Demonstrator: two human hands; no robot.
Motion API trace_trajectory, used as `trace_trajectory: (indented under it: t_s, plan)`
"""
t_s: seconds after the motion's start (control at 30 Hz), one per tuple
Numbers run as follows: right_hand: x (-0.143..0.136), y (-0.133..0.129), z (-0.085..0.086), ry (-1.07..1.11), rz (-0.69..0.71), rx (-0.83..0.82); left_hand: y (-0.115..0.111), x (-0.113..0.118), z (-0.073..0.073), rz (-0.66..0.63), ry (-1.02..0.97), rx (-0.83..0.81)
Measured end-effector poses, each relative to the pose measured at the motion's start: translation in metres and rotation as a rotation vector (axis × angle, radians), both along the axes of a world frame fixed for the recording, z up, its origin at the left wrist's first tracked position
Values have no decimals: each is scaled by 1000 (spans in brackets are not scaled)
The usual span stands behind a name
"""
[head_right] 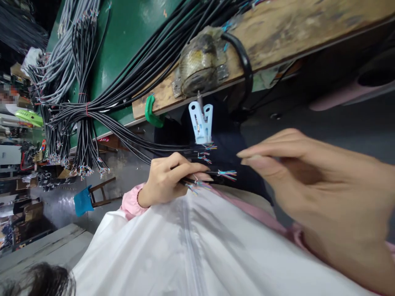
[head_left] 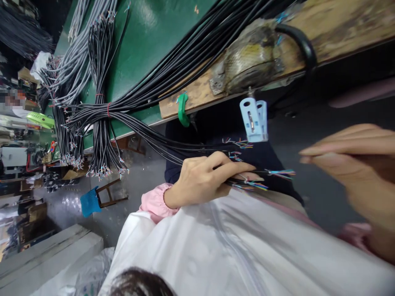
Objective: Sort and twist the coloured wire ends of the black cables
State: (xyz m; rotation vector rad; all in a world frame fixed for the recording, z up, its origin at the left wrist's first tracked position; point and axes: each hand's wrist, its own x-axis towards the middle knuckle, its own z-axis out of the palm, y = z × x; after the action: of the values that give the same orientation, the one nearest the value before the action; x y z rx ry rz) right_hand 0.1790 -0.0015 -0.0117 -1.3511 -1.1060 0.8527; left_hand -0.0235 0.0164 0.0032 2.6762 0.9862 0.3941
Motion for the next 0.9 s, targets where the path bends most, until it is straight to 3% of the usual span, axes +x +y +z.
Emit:
trace_trajectory:
  t_s: [0.17,0.37,0.5,0.67,0.77,0.9]
  plan:
    - [-6,8,4,192,353,87,0,-4,5,4,9,-94]
    - [-20,18,13,390,512,251,-1,-6,13,25,5,-161]
    - [-28,23,12,384,390,278,-1,-10,21,48,62,-253]
    - [-23,16,10,279,282,194,-2,-16,19,14,-48,-215]
    - [-14,5,10,137,207,47,-7,-14,9,63,-88,-99]
    - [-18,-5,12,60,54,-2,-12,-5,-4,136,-275,156]
